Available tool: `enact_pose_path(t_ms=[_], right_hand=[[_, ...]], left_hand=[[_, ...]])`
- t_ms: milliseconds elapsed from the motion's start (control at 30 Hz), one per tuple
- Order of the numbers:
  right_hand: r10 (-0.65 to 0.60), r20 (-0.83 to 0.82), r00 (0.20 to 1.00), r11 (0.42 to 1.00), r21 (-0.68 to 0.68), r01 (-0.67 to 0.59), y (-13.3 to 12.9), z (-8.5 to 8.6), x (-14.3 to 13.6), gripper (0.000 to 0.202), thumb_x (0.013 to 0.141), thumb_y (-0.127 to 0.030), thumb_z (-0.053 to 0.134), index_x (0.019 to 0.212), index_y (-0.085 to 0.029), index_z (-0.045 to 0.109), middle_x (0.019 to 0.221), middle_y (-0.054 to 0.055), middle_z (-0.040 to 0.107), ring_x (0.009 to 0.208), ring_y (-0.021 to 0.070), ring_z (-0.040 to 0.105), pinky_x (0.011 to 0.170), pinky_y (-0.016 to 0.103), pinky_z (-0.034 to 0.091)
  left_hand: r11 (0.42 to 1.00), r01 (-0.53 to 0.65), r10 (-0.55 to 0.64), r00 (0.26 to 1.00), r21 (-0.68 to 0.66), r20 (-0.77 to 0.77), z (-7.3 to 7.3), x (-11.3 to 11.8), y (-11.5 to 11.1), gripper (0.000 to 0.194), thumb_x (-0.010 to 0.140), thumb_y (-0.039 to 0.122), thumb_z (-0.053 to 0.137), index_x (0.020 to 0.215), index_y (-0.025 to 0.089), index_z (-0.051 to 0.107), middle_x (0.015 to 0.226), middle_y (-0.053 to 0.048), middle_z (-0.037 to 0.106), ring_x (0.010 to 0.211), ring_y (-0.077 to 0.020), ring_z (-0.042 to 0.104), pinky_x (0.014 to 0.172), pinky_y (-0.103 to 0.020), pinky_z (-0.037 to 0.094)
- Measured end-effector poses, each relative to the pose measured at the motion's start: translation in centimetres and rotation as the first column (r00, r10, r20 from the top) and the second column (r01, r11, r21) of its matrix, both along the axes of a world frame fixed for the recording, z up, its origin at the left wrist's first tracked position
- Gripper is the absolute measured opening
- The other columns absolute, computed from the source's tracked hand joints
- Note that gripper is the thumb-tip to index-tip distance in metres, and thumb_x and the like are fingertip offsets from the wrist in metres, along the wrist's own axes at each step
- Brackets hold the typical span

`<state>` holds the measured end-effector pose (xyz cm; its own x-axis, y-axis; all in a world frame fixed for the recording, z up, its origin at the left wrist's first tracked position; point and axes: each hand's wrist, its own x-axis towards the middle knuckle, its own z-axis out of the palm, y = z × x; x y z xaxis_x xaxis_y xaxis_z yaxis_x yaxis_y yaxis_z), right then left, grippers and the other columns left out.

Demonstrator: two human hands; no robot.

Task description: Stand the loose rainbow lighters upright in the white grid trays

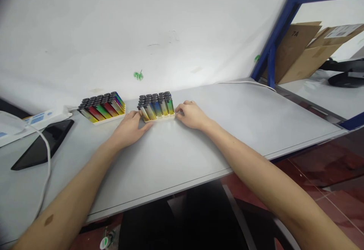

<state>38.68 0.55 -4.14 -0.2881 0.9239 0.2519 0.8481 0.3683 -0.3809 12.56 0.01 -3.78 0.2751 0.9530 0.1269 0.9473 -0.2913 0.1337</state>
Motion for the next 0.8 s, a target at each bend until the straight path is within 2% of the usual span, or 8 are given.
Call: enact_pose_path(t_ms=[133, 267, 367, 500, 633, 700, 800], right_hand=[[0.014, -0.027, 1.0, 1.0, 0.025, -0.013, 0.2, -0.1, 0.1, 0.022, 0.094, -0.024, 0.058, 0.107, -0.016, 0.073, 0.106, 0.013, 0.07, 0.106, 0.0267, 0.061, 0.103, 0.04, 0.043], [0.042, -0.166, 0.985, 0.999, 0.017, -0.04, 0.2, -0.3, -0.3, 0.02, 0.095, -0.032, 0.059, 0.103, -0.017, 0.069, 0.102, 0.01, 0.073, 0.101, 0.0245, 0.065, 0.098, 0.04, 0.048], [0.017, -0.28, 0.96, 1.0, -0.013, -0.022, 0.2, -0.6, -0.8, 0.036, 0.093, -0.04, 0.064, 0.12, -0.016, 0.063, 0.111, 0.011, 0.073, 0.104, 0.0255, 0.067, 0.094, 0.042, 0.052], [-0.01, -0.408, 0.913, 0.999, -0.039, -0.007, 0.7, -0.8, -1.6, 0.065, 0.089, -0.045, 0.068, 0.144, -0.015, 0.047, 0.134, 0.017, 0.065, 0.119, 0.0284, 0.065, 0.103, 0.047, 0.051], [0.064, -0.546, 0.835, 0.992, -0.053, -0.111, 1.6, -0.8, -2.0, 0.081, 0.085, -0.045, 0.073, 0.152, -0.018, 0.037, 0.149, 0.017, 0.056, 0.132, 0.0284, 0.059, 0.113, 0.048, 0.046], [0.084, -0.58, 0.81, 0.989, -0.052, -0.14, 1.9, -0.7, -2.0, 0.081, 0.083, -0.043, 0.075, 0.151, -0.019, 0.039, 0.143, 0.015, 0.061, 0.126, 0.0272, 0.063, 0.11, 0.046, 0.049], [0.043, -0.54, 0.841, 0.996, -0.044, -0.079, 1.7, -0.4, -1.8, 0.076, 0.08, -0.045, 0.078, 0.143, -0.018, 0.047, 0.126, 0.013, 0.069, 0.104, 0.026, 0.07, 0.095, 0.044, 0.057]], left_hand=[[1.0, 0.012, -0.012, 1.0, 0.006, -0.012, 0.0, -0.1, 0.0, 0.064, 0.096, 0.055, 0.042, 0.137, 0.007, 0.053, 0.131, -0.022, 0.057, 0.129, -0.0375, 0.052, 0.11, -0.048, 0.042], [1.0, 0.013, -0.013, 1.0, -0.001, 0.007, -0.2, -0.1, 0.0, 0.064, 0.095, 0.055, 0.043, 0.137, 0.008, 0.052, 0.132, -0.021, 0.057, 0.129, -0.0375, 0.051, 0.111, -0.048, 0.041], [1.0, 0.014, -0.016, 0.996, 0.019, 0.087, -0.4, -0.3, 0.4, 0.063, 0.092, 0.059, 0.049, 0.129, 0.009, 0.057, 0.129, -0.02, 0.058, 0.128, -0.0376, 0.051, 0.111, -0.049, 0.04], [0.999, 0.02, -0.032, 0.964, 0.048, 0.264, -0.7, -0.3, 1.1, 0.057, 0.086, 0.061, 0.059, 0.118, 0.014, 0.059, 0.12, -0.016, 0.063, 0.121, -0.0354, 0.055, 0.107, -0.048, 0.044], [0.998, 0.055, -0.064, 0.933, 0.038, 0.354, -0.8, -0.3, 1.7, 0.058, 0.081, 0.058, 0.069, 0.121, 0.018, 0.058, 0.119, -0.013, 0.067, 0.115, -0.034, 0.059, 0.1, -0.047, 0.048], [0.998, 0.058, -0.066, 0.93, 0.032, 0.361, -0.7, -0.4, 1.7, 0.061, 0.079, 0.057, 0.072, 0.123, 0.018, 0.058, 0.119, -0.013, 0.068, 0.115, -0.0341, 0.06, 0.099, -0.047, 0.048], [0.998, 0.065, -0.062, 0.927, 0.003, 0.369, -0.4, -0.5, 1.5, 0.064, 0.075, 0.058, 0.075, 0.121, 0.017, 0.059, 0.117, -0.013, 0.069, 0.114, -0.0342, 0.06, 0.096, -0.047, 0.05]])
